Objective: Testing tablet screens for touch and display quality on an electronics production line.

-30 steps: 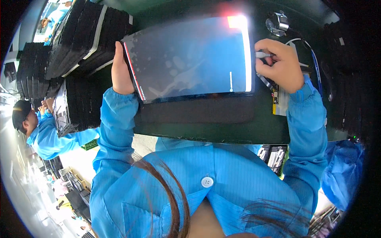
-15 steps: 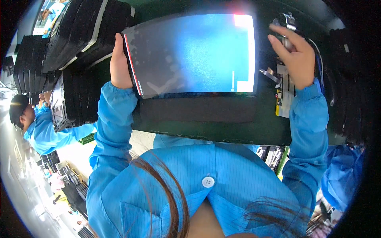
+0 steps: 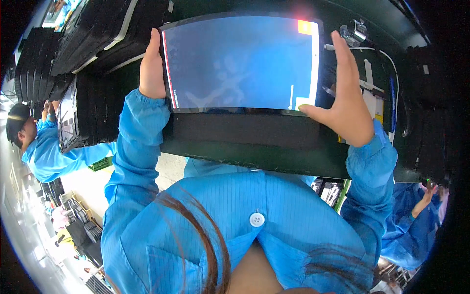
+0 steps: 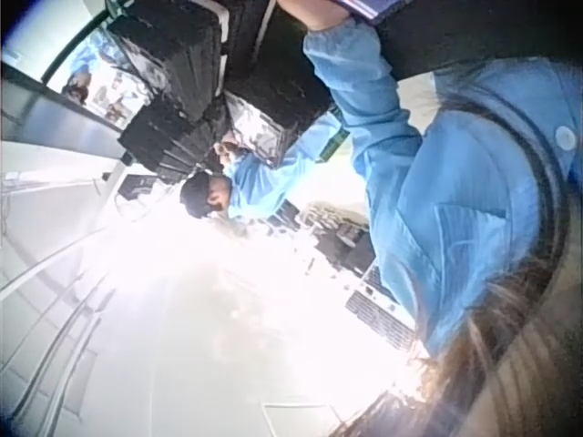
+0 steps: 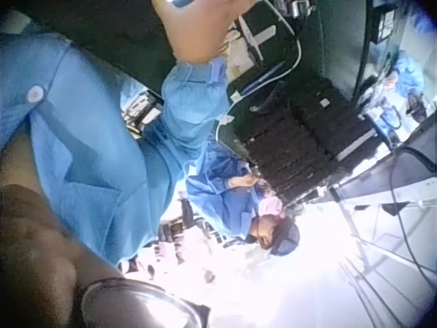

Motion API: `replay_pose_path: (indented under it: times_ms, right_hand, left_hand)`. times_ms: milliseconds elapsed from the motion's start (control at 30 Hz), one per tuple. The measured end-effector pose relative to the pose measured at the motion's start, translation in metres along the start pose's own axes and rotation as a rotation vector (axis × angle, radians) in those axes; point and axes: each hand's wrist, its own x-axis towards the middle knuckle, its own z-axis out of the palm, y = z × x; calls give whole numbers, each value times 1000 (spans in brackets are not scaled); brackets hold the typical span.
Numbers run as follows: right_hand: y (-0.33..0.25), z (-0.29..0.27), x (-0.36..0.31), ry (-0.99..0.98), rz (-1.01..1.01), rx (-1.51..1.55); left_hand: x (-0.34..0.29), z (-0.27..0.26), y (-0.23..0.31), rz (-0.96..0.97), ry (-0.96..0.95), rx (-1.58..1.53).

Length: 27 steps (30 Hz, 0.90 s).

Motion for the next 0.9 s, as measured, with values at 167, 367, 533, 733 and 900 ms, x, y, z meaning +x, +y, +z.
replay_pose_path:
  times_ms: [167,367,533,733,900]
  right_hand:
    - [22,-43,9,-12,40,171]
    - [74,-85,-29,-581,682,339]
    - [103,-68,-21,-215,588,146]
    - [110,-69,-6,-324,638,98]
    - [108,-69,-4,-320,692,46]
  left_hand:
    - [-4,-7,0,12,16,-78]
    - [-4,6,5,-1,55,-64]
    - [-4,2,3,28,95,-2]
    - [-5,3,1,75,130,41]
    - [2,-5,-2,44,49,-47]
